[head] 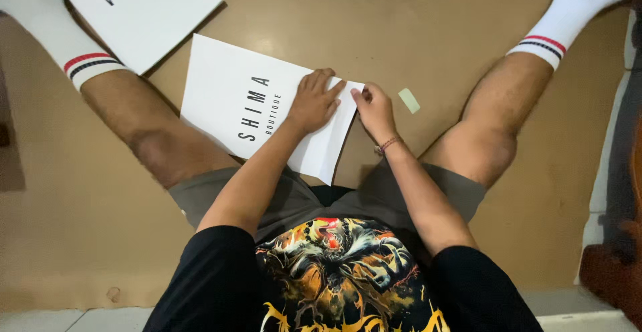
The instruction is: The person sits on the floor and repeatedly folds white paper sheets labeled 'SHIMA BOUTIQUE' into smaller rectangles. They smooth the creases with their hands and stack the folded sheets to the side.
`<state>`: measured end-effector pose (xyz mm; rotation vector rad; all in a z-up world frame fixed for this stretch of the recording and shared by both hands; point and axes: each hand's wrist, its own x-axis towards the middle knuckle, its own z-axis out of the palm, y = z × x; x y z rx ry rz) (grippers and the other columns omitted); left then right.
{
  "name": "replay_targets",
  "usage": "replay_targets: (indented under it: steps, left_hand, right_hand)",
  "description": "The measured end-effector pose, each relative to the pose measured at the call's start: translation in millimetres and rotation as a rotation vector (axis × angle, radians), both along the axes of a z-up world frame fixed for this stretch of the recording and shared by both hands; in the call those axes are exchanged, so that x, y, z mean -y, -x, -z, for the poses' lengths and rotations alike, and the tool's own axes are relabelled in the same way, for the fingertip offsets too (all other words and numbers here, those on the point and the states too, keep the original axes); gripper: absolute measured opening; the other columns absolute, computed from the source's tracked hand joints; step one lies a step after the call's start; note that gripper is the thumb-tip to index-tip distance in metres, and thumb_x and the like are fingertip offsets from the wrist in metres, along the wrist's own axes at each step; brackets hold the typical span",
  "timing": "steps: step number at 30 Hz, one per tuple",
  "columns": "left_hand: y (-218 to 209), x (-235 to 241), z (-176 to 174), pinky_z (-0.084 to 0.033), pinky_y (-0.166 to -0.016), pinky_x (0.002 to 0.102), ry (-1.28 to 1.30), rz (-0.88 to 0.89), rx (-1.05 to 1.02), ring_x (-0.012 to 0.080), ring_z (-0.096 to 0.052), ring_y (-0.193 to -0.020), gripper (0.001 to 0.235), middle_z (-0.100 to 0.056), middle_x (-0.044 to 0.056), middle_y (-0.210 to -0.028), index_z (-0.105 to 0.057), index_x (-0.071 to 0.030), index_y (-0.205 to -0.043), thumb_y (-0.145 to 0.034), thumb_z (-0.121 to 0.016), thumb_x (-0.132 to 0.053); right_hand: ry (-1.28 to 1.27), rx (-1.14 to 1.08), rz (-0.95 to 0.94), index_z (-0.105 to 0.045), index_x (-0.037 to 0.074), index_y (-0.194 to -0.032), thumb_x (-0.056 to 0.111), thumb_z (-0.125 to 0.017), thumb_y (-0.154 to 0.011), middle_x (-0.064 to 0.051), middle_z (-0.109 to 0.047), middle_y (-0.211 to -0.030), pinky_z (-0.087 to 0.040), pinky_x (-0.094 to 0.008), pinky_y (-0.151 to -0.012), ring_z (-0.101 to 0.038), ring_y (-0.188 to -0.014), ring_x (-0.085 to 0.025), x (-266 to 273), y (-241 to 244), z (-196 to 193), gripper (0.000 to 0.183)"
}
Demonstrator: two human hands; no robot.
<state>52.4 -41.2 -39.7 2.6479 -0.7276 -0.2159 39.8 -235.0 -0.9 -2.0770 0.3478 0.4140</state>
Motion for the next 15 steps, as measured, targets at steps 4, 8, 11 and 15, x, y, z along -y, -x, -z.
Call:
replay_targets:
  steps: [4,8,11,15]
  left_hand:
    - [-1.8,-3.9,-2.4,-0.027,-0.118,0.052,0.015,-0.011,-0.059,0.0339,-0.031,-0.146,0.043,-0.039,0.009,-0.147,-0.053,-0.025,-0.147,-0.105,-0.054,-0.034]
    - [-4.3,-6.1,-2.9,-0.022,-0.12,0.053,0.096,-0.054,-0.157,0.0321,-0.025,-0.148,0.04,-0.036,0.007,-0.149,-0.053,-0.029,-0.147,-0.107,-0.047,-0.03]
    - [-5.3,-8.6,-1.0,-0.021,-0.121,0.054,0.165,-0.069,-0.201,0.0315,-0.025,-0.149,0.04,-0.038,0.006,-0.148,-0.055,-0.03,-0.147,-0.108,-0.047,-0.025]
    - [-2.2,-8.1,-10.5,-0.022,-0.121,0.056,0.202,-0.076,-0.205,0.0318,-0.025,-0.15,0.039,-0.038,0.006,-0.15,-0.057,-0.031,-0.146,-0.109,-0.048,-0.023]
  right_hand:
    - [0.127,0.298,-0.216,-0.073,-0.003,-0.114,0.018,-0.071,-0.096,-0.022,-0.074,-0.114,-0.059,-0.043,-0.089,-0.072,-0.108,-0.037,9.9,-1.7,-11.7,0.027]
    - [0.331,0.81,-0.706,-0.075,-0.007,-0.111,-0.004,-0.067,-0.079,-0.023,-0.068,-0.117,-0.059,-0.044,-0.092,-0.068,-0.106,-0.04,21.6,6.3,18.7,0.033]
    - [0.307,0.89,-0.753,-0.073,-0.008,-0.111,-0.004,-0.065,-0.072,-0.023,-0.064,-0.116,-0.055,-0.047,-0.093,-0.065,-0.108,-0.041,22.7,5.5,37.9,0.04]
    - [0.336,0.79,-0.799,-0.071,-0.01,-0.117,-0.007,-0.063,-0.076,-0.025,-0.065,-0.115,-0.054,-0.048,-0.093,-0.066,-0.107,-0.043,20.1,5.7,23.0,0.042]
